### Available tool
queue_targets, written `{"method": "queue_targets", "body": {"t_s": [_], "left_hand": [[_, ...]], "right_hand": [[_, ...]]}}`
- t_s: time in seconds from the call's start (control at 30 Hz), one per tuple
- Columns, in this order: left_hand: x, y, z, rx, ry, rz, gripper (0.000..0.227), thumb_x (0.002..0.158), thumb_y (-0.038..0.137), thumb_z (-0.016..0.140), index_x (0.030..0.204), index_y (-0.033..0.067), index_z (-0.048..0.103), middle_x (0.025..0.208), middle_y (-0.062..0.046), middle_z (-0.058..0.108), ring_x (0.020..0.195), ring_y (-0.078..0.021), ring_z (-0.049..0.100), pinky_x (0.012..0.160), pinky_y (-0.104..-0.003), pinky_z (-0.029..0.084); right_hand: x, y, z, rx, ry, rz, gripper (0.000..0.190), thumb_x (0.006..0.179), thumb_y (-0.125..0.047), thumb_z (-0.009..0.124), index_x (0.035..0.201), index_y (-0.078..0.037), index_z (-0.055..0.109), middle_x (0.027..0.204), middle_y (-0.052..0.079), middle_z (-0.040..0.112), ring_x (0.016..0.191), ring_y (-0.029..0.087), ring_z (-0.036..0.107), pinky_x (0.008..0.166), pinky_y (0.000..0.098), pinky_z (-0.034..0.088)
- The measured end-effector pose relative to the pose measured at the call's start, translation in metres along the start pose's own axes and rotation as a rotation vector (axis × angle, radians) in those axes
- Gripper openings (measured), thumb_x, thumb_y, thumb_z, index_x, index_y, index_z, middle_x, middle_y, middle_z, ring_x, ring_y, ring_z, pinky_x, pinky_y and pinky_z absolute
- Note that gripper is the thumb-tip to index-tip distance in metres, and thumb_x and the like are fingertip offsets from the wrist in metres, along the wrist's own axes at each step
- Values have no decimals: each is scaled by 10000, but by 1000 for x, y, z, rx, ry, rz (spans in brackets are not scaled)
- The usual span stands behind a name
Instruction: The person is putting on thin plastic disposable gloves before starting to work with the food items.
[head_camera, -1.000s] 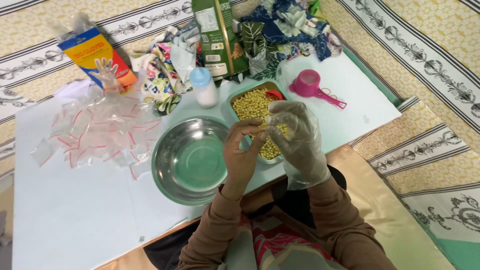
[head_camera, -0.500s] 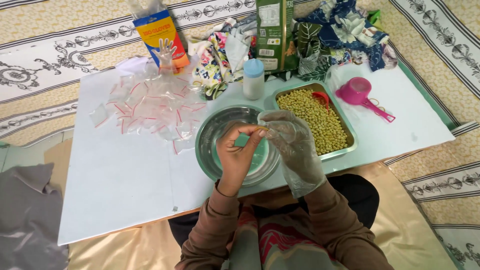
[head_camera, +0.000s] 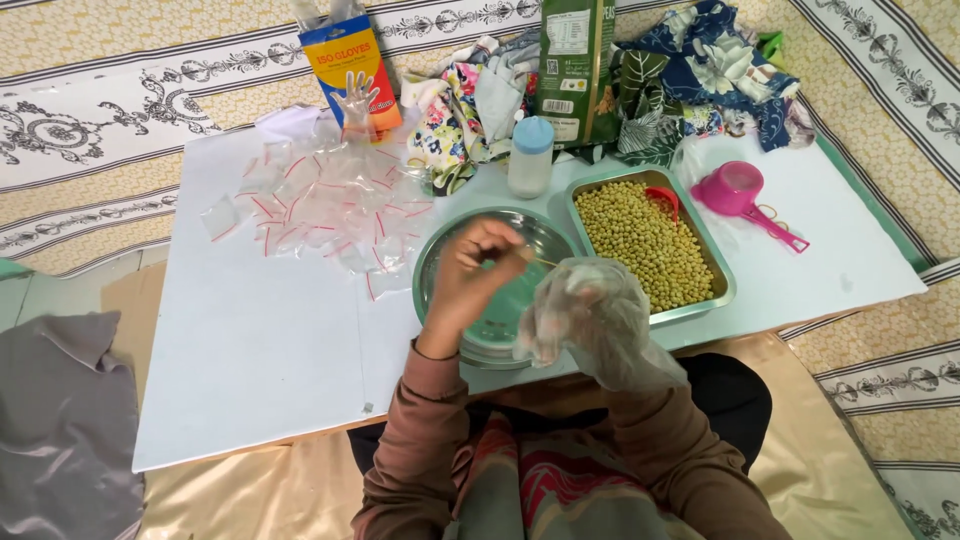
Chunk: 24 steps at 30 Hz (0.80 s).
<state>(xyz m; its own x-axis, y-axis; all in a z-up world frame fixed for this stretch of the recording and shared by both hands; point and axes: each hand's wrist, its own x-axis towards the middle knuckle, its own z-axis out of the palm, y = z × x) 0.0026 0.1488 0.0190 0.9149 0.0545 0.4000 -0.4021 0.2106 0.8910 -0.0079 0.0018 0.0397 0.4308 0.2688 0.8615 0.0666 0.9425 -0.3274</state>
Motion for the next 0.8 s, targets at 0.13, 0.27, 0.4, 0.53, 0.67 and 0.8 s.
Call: {"method": "queue_targets", "body": {"t_s": [0.13,0.27,0.4,0.53,0.67,0.8], "left_hand": [[-18,-21,14,113,-166,-24,219,795,59,819,941,86,659,753,-55,665,735,-136,595,738,-324,526],[-25,10,16,223,-247,333,167,841,-45,736,851,116,693,749,-40,606,689,-206,569,702,-312,519],[-20,20,24,322,-243,613,298,894,-55,633,710,175,685,869,-25,474,726,-221,404,716,-327,456],[-27,30,21,198,-258,700,382,974,-17,522,662,199,562,946,2,543,904,-241,481,860,-377,415],[-37,58,27,29,-429,631,273,1015,294,487,864,127,640,708,-1,574,656,-188,569,870,-356,352],[-50,63,47,482,-290,699,293,1037,386,527,1074,151,700,625,60,445,596,-141,536,787,-336,342]], "right_hand": [[14,1,-27,138,-246,-71,863,907,-33,706,1501,-283,132,1391,228,13,1194,603,338,928,733,528],[30,-6,-36,-102,-211,-170,1287,782,-326,875,1652,-281,-72,1689,315,-90,1477,638,167,1086,790,387],[39,0,-14,-339,33,-199,1054,895,-319,769,1701,-296,90,1767,153,110,1573,501,237,1214,683,380],[39,-7,-21,-960,116,-322,1306,620,-635,744,1700,-291,95,1763,180,153,1612,416,313,1311,605,400],[37,-2,3,-1336,282,-217,1035,895,-532,734,1706,-288,140,1776,125,178,1661,415,334,1368,585,426],[37,1,-10,-1477,433,-167,966,952,-306,839,1671,-232,198,1783,140,175,1701,370,239,1416,568,305]]}}
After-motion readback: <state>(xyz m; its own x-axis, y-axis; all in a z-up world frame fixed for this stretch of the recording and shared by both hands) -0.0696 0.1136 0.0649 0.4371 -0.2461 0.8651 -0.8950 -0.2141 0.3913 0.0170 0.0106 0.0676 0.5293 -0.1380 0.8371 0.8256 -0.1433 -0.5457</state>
